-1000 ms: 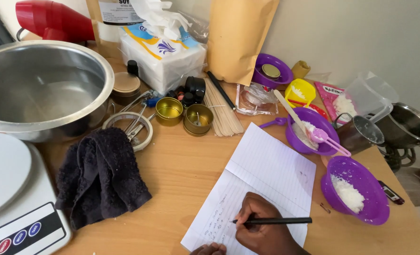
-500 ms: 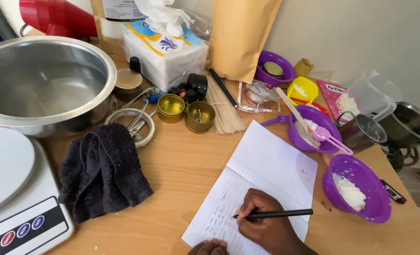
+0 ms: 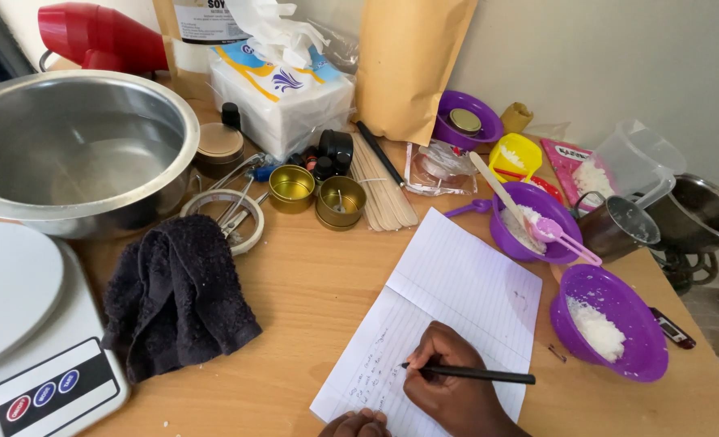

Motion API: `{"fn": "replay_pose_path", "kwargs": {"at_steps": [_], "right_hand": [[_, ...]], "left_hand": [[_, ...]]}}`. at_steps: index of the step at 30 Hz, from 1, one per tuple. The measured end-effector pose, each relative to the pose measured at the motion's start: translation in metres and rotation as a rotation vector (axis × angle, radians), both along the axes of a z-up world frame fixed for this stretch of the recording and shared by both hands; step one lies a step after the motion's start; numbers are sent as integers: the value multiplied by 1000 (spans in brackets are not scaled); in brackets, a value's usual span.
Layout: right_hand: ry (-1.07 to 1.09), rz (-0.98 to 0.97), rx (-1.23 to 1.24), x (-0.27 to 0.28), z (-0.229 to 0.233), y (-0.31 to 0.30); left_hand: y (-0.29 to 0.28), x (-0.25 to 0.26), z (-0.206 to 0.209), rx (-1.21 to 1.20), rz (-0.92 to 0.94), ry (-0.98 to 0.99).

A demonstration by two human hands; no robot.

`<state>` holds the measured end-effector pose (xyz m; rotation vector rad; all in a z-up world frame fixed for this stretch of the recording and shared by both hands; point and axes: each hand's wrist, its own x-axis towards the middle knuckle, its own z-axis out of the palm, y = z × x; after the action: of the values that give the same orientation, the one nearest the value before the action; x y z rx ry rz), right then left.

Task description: The person writes notes in a notebook and then places a wick into a metal candle tin as part of the candle-making process.

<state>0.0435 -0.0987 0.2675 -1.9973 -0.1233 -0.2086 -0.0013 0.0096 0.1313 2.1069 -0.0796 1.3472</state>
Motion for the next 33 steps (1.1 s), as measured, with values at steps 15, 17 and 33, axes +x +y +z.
{"fn": "replay_pose_path", "kwargs": {"at_steps": [15,17,33], "right_hand": [[151,-141,659,33,-14,-57],[156,-107,623,40,-10,-48],[244,326,544,74,-11,-44]], "left_hand": [[1,3,-13,19,-101,-106],[7,2,13,70,-166,-152],[42,171,180,21,-618,1021]]}}
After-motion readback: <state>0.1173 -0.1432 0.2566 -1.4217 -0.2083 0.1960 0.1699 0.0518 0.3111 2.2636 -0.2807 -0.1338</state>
